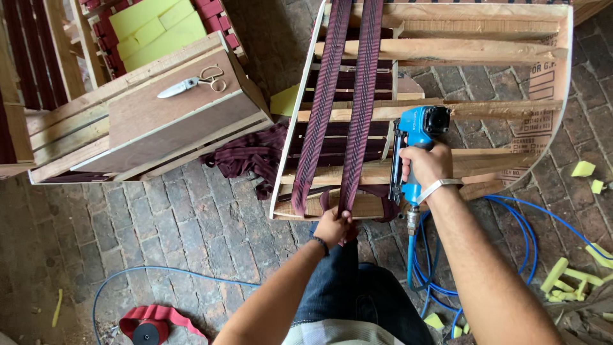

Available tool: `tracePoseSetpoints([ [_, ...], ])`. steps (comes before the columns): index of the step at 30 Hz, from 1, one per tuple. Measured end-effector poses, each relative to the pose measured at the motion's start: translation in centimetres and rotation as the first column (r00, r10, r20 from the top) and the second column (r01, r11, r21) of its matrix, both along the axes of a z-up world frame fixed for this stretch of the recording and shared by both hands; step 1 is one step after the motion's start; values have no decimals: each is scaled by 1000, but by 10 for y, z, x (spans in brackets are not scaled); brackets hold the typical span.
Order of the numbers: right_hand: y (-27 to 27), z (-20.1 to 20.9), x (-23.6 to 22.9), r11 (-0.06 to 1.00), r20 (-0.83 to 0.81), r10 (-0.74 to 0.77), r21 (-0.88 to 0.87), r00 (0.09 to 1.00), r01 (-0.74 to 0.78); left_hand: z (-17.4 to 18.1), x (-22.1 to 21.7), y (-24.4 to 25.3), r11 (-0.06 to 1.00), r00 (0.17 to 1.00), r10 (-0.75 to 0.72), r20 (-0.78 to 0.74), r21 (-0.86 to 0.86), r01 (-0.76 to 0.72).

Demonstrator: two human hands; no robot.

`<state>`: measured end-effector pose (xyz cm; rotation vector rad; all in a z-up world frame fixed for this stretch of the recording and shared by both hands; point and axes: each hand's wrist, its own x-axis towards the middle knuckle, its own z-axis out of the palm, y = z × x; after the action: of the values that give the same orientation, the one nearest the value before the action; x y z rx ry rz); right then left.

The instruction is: The person weaves maroon fabric straps through the slats of a wooden chair seat frame, using a pneumatic staple gun to secure the straps. They cut excess strap with scissors, adjust the weave, and flip the chair to continue attaching straps to the underside.

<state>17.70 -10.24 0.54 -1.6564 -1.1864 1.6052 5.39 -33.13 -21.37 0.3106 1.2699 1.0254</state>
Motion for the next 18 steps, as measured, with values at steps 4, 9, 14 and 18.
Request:
tracePoseSetpoints([
  [4, -27, -4, 15, 996, 114, -5, 93, 993, -6, -12, 2, 14, 994, 992, -77, -101, -85, 69],
  [9, -131, -24, 50, 974, 144, 50, 212, 988, -80, -15, 8, 32, 954, 922, -197, -335, -283, 101],
  [14, -190, -68, 55, 989, 239, 109, 69, 965, -128, -38, 6, 33, 927, 806, -314, -502, -346, 146],
  [18, -198, -85, 48, 905, 340, 140, 338, 930, -259, -43, 0, 31, 966, 763, -235, -602, -233, 113],
])
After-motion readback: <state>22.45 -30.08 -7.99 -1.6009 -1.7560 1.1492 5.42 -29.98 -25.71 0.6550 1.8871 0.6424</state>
